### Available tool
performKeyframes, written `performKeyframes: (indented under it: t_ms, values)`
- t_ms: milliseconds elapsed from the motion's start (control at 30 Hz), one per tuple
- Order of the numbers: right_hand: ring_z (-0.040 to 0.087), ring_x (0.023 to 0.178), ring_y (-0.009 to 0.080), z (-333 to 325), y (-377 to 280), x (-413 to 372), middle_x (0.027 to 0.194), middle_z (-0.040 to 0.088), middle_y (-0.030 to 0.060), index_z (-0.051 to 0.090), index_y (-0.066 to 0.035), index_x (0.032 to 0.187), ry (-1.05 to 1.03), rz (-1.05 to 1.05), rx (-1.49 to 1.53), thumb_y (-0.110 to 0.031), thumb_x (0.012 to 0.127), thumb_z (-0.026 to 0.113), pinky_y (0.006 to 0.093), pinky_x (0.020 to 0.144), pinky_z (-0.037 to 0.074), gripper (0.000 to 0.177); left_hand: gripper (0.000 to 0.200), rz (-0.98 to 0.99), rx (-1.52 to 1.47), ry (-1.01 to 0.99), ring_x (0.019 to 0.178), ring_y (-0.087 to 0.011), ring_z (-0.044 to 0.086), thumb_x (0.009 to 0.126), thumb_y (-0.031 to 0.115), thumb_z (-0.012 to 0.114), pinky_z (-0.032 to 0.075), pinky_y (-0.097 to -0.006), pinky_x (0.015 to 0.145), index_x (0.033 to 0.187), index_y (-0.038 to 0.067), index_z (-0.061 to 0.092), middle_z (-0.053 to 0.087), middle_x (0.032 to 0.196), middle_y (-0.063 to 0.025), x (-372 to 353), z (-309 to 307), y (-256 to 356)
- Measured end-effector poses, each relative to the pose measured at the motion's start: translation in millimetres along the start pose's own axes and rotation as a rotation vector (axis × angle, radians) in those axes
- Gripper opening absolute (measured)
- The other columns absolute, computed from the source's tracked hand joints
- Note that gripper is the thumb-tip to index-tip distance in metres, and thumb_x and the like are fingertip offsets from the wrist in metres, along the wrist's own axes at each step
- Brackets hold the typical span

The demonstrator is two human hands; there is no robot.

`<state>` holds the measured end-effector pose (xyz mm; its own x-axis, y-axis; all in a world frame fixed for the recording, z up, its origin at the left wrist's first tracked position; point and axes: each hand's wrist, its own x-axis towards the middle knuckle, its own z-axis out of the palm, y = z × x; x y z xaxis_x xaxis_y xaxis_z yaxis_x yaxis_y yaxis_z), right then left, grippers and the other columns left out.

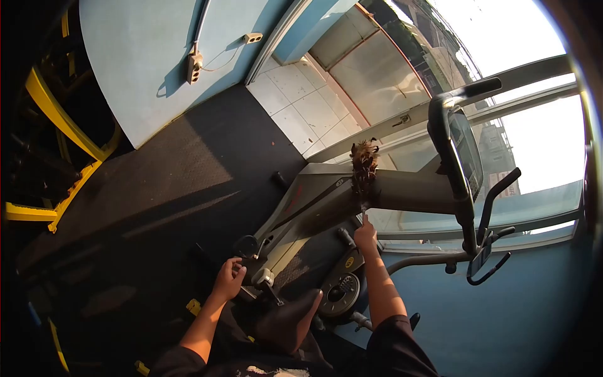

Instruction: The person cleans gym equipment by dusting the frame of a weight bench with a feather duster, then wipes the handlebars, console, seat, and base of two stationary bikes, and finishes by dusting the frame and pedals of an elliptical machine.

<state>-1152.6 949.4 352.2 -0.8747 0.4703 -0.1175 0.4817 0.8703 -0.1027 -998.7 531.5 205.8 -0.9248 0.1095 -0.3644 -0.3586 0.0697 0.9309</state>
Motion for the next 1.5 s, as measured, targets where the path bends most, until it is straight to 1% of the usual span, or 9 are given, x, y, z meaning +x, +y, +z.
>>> performKeyframes:
  t_ms: [100,233,367,567,733,900,1067,1367,1500]
  values:
    - [0.066,0.100,0.0437,2.6,-12.0,16.1,0.100,0.069,0.0261,0.053,-0.006,0.137,-0.290,-0.084,-0.175,-0.011,0.085,0.059,0.0506,0.090,0.052,0.052,0.042,-0.041,-0.009,-0.017,0.079,-0.0160,0.059,0.094,0.027,0.065,0.051,-0.0299,0.073,0.126,0.001,0.055,0.061,0.103,-0.0099,-2.9,3.5,-8.8]
    - [0.066,0.103,0.0420,45.4,-20.7,37.9,0.106,0.070,0.0230,0.065,-0.008,0.125,0.007,-0.050,-0.253,-0.005,0.084,0.055,0.0480,0.089,0.052,0.043,0.047,-0.154,0.023,-0.043,0.084,-0.0184,0.060,0.093,0.028,0.066,0.053,-0.0326,0.078,0.131,0.003,0.052,0.062,0.105,-0.0111,-8.4,20.5,-19.3]
    - [0.067,0.103,0.0374,83.8,-34.8,104.2,0.105,0.070,0.0237,0.074,-0.007,0.104,-0.517,-0.215,-0.257,-0.013,0.085,0.062,0.0467,0.091,0.053,0.024,0.054,-0.227,0.054,-0.060,0.096,-0.0265,0.064,0.092,0.030,0.068,0.052,-0.0404,0.088,0.136,0.006,0.047,0.064,0.115,-0.0166,7.3,54.8,-54.9]
    - [0.066,0.104,0.0412,183.2,-36.8,168.2,0.105,0.069,0.0267,0.072,0.000,0.101,-0.178,-0.217,-0.389,-0.012,0.086,0.058,0.0472,0.089,0.054,0.024,0.058,-0.192,0.172,-0.082,0.114,-0.0383,0.059,0.093,0.029,0.068,0.046,-0.0455,0.099,0.140,0.009,0.041,0.061,0.121,-0.0229,17.3,110.7,-116.3]
    - [0.067,0.105,0.0410,204.9,-62.4,215.9,0.108,0.070,0.0258,0.073,-0.001,0.101,-0.529,-0.469,-0.621,-0.011,0.088,0.056,0.0493,0.090,0.055,0.024,0.105,-0.846,0.333,-0.447,0.146,-0.0591,-0.002,0.081,0.076,0.058,0.017,-0.0579,0.120,0.161,0.029,0.008,-0.014,0.162,-0.0280,9.5,138.4,-129.9]
    - [0.070,0.103,0.0350,250.1,-45.8,286.8,0.107,0.071,0.0234,0.075,-0.001,0.098,-0.276,-0.437,-0.674,-0.010,0.090,0.059,0.0444,0.081,0.059,0.019,0.113,-0.792,-0.069,-0.416,0.144,-0.0485,-0.028,0.090,0.050,0.062,0.003,-0.0563,0.121,0.155,0.011,-0.021,-0.027,0.153,-0.0373,7.1,153.8,-173.3]
    - [0.068,0.106,0.0385,315.7,-37.6,309.1,0.111,0.071,0.0208,0.075,-0.002,0.101,-0.802,-0.790,-0.824,-0.017,0.087,0.059,0.0473,0.092,0.054,0.026,0.111,-0.699,-0.068,-0.352,0.145,-0.0514,-0.022,0.089,0.050,0.063,0.001,-0.0564,0.121,0.155,0.011,-0.017,-0.021,0.154,-0.0389,-5.3,164.3,-202.0]
    - [0.070,0.105,0.0344,314.0,-51.9,242.6,0.112,0.072,0.0171,0.075,-0.005,0.106,-0.401,-0.532,-0.652,-0.013,0.091,0.053,0.0443,0.089,0.056,0.027,0.111,-0.718,-0.026,-0.386,0.148,-0.0495,-0.015,0.088,0.053,0.061,0.006,-0.0545,0.121,0.155,0.007,-0.015,-0.016,0.155,-0.0376,3.5,156.1,-183.7]
    - [0.067,0.105,0.0367,280.5,-95.1,175.4,0.108,0.070,0.0226,0.075,-0.010,0.109,-1.174,-0.798,-0.736,-0.014,0.086,0.048,0.0443,0.091,0.053,0.035,0.111,-0.735,-0.022,-0.400,0.147,-0.0514,-0.015,0.089,0.054,0.060,0.008,-0.0555,0.121,0.155,0.007,-0.015,-0.016,0.155,-0.0382,2.7,157.4,-188.9]
